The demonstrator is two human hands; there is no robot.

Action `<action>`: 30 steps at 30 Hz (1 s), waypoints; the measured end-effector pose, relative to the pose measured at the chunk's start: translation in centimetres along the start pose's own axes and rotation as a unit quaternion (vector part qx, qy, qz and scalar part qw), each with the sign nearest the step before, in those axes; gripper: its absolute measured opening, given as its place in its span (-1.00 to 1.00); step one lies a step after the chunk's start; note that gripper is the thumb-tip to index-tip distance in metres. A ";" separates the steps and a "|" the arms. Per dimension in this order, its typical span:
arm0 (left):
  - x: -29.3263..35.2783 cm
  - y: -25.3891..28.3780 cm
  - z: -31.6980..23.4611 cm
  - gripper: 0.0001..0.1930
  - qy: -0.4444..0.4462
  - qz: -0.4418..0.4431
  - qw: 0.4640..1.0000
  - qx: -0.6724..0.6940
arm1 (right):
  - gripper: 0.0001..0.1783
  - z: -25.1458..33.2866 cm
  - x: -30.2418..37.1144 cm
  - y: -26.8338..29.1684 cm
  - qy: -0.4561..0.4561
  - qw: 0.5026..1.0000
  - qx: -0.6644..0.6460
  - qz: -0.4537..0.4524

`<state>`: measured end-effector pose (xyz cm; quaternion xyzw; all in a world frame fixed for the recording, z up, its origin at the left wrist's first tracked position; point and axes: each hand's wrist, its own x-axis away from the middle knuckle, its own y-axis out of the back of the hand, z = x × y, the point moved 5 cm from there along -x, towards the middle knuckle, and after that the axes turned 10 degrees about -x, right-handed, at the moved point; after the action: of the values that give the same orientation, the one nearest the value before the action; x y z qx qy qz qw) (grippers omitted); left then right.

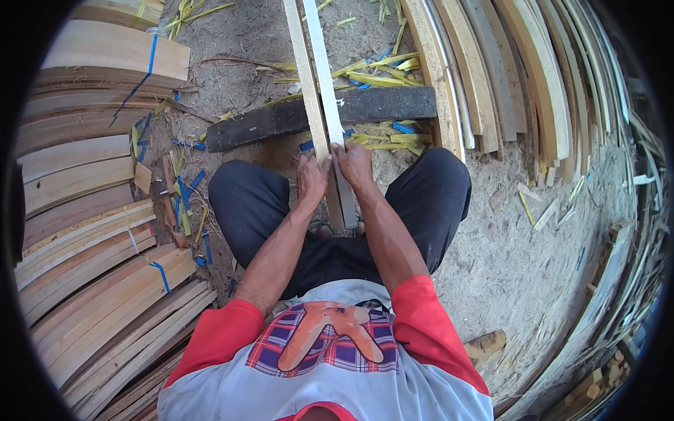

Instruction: The person sorts through a stack of wooden planks, selecting specific pieces and inspecting them. They sit on the ground and handle the planks one by one, checking their condition and length before placing them in a separate pile.

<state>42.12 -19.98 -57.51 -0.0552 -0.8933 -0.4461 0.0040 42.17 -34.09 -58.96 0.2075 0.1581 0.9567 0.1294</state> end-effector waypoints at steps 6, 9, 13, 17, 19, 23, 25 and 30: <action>0.3 -0.6 0.9 -0.48 0.059 0.115 0.991 -0.027 | -0.65 0.2 0.6 -0.3 0.013 0.999 -0.016 -0.034; 0.8 -2.3 3.0 -0.40 0.047 0.062 0.997 0.000 | -0.63 1.3 1.0 0.0 0.002 0.999 -0.034 -0.027; 1.6 -3.9 1.3 -0.25 0.201 0.115 0.923 0.309 | -0.35 -4.0 0.5 -1.2 -0.099 0.993 -0.048 -0.051; 1.6 -5.5 2.7 -0.18 0.255 0.149 0.867 0.402 | -0.09 -5.2 0.6 -3.0 -0.141 0.974 -0.163 0.063; 1.3 -5.8 3.5 -0.19 0.251 0.140 0.878 0.384 | -0.09 -4.6 0.7 -3.1 -0.148 0.967 -0.192 0.072; -1.0 -3.4 1.4 -0.21 0.268 0.150 0.864 0.398 | -0.07 -2.8 -0.9 -3.3 -0.175 0.949 -0.248 0.083; -2.2 -2.1 0.6 -0.21 0.276 0.141 0.866 0.393 | -0.06 -1.1 -1.4 -3.2 -0.192 0.942 -0.260 0.088; -4.3 -4.2 3.1 -0.20 0.209 0.109 0.919 0.316 | -0.05 -2.1 -4.1 -4.0 -0.149 0.971 -0.182 0.046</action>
<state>46.09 -20.44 -62.93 -0.0536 -0.9551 -0.1393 0.2559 45.58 -32.27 -63.62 0.3276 -0.0497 0.9326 0.1434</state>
